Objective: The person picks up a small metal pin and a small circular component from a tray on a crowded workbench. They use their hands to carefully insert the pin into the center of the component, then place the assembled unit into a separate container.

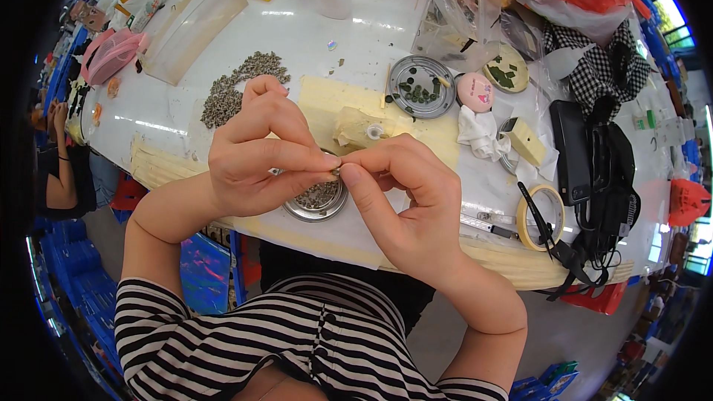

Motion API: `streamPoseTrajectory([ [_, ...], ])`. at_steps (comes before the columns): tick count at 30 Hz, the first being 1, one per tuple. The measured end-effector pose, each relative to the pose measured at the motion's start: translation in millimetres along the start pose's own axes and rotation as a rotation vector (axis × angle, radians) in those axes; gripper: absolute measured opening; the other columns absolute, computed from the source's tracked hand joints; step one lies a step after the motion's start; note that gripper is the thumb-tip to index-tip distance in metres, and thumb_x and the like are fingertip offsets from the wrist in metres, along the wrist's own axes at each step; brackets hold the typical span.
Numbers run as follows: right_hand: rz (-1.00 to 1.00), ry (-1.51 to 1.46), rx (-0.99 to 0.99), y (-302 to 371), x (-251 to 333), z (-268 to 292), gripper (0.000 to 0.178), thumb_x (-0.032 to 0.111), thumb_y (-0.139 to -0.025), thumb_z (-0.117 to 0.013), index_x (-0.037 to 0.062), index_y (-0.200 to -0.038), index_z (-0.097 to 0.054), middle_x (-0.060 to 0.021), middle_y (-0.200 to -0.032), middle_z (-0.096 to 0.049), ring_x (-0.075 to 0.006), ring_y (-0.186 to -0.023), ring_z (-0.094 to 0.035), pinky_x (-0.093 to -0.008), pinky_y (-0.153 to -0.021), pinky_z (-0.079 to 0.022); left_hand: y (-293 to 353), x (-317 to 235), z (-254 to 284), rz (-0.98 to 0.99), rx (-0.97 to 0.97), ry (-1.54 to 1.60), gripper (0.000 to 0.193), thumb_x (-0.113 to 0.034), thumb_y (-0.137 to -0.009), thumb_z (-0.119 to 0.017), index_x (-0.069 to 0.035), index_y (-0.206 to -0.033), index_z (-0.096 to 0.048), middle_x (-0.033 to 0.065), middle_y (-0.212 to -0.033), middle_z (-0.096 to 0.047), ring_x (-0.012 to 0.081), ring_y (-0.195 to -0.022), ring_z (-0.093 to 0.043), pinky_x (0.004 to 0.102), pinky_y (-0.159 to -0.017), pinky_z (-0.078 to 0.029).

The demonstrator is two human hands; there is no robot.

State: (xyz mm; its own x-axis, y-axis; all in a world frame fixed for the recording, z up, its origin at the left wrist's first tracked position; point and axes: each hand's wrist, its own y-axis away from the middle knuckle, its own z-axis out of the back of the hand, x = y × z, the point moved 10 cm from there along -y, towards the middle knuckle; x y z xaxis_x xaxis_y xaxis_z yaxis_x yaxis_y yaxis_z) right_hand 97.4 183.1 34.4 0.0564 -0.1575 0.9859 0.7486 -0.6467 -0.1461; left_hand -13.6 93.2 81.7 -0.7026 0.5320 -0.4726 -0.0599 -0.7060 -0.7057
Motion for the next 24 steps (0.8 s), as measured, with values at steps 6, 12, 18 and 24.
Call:
streamPoseTrajectory([
  [6, 0.25, 0.345, -0.132, -5, 30, 20, 0.009, 0.001, -0.084, -0.072, -0.0005, -0.093, -0.072, -0.0065, -0.082, -0.063, -0.0131, -0.069, -0.058, -0.0249, -0.06, -0.046, 0, 2, 2, 0.014, -0.021, -0.031, 0.021, -0.009, -0.072, -0.084, -0.01, -0.09, -0.074, -0.004, -0.08, -0.061, 0.0122, -0.071, -0.055, 0.0348, -0.077, -0.035],
  [12, 0.45, 0.866, -0.186, -10, 43, 16, 0.018, 0.007, -0.076, -0.079, 0.0035, -0.092, -0.072, -0.0064, -0.076, -0.056, -0.0209, -0.068, -0.056, -0.0314, -0.058, -0.043, 0, 6, 1, 0.044, -0.029, -0.056, 0.018, -0.008, -0.071, -0.083, -0.01, -0.087, -0.073, -0.0035, -0.076, -0.06, 0.0122, -0.069, -0.054, 0.0331, -0.075, -0.034],
  [18, 0.408, 0.836, -0.123, -13, 31, 16, 0.016, 0.007, -0.074, -0.08, 0.0038, -0.086, -0.069, -0.0061, -0.076, -0.056, -0.0217, -0.068, -0.055, -0.033, -0.058, -0.042, 0, 7, 1, 0.043, -0.036, -0.072, 0.017, -0.008, -0.071, -0.084, -0.01, -0.085, -0.074, -0.0038, -0.076, -0.06, 0.012, -0.068, -0.054, 0.0324, -0.075, -0.033],
  [24, 0.534, 0.834, -0.275, -1, 61, 24, 0.013, 0.002, -0.075, -0.079, 0.0033, -0.085, -0.07, -0.006, -0.075, -0.056, -0.019, -0.067, -0.054, -0.0291, -0.057, -0.041, 1, 8, 2, 0.055, -0.039, -0.063, 0.018, -0.009, -0.071, -0.084, -0.01, -0.085, -0.073, -0.0043, -0.075, -0.06, 0.0114, -0.068, -0.054, 0.032, -0.074, -0.033],
])
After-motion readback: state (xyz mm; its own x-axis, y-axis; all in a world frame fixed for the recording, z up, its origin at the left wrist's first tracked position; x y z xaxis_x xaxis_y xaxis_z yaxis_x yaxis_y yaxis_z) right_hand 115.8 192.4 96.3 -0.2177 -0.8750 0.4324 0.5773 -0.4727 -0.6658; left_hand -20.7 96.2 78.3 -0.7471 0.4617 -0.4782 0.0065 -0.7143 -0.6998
